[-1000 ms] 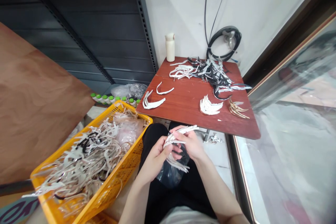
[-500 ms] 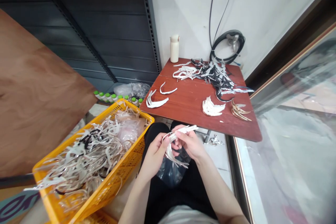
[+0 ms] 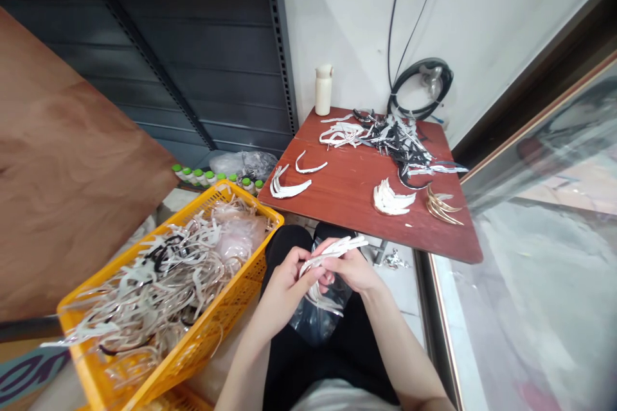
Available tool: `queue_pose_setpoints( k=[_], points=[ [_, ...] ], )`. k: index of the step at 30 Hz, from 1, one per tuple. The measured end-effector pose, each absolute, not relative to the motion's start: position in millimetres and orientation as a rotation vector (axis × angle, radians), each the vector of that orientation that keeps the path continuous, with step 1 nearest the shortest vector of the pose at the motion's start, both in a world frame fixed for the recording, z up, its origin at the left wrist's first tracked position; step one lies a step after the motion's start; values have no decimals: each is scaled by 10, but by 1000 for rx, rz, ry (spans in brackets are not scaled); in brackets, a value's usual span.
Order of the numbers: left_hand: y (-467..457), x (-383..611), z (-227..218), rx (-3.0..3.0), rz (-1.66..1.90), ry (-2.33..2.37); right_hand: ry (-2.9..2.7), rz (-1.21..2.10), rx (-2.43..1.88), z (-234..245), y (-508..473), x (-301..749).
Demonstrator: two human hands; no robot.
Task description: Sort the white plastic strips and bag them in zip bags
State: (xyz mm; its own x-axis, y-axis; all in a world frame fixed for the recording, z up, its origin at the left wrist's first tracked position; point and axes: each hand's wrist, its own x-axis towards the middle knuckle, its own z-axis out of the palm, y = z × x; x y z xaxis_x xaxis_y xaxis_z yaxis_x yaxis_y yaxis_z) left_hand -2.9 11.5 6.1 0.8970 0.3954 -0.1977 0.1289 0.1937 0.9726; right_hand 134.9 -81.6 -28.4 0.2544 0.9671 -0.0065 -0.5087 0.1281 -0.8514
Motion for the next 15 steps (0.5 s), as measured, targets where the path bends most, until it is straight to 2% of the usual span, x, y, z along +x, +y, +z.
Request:
queue_pose_setpoints(
  k=[7,15],
  points=[
    [133,-11,74,1165,216,470,-477,1052,-869,-324,-774,1349],
    [128,-18,25,1298,321,573,-443,955,-842,-356,-759,1329]
  ],
)
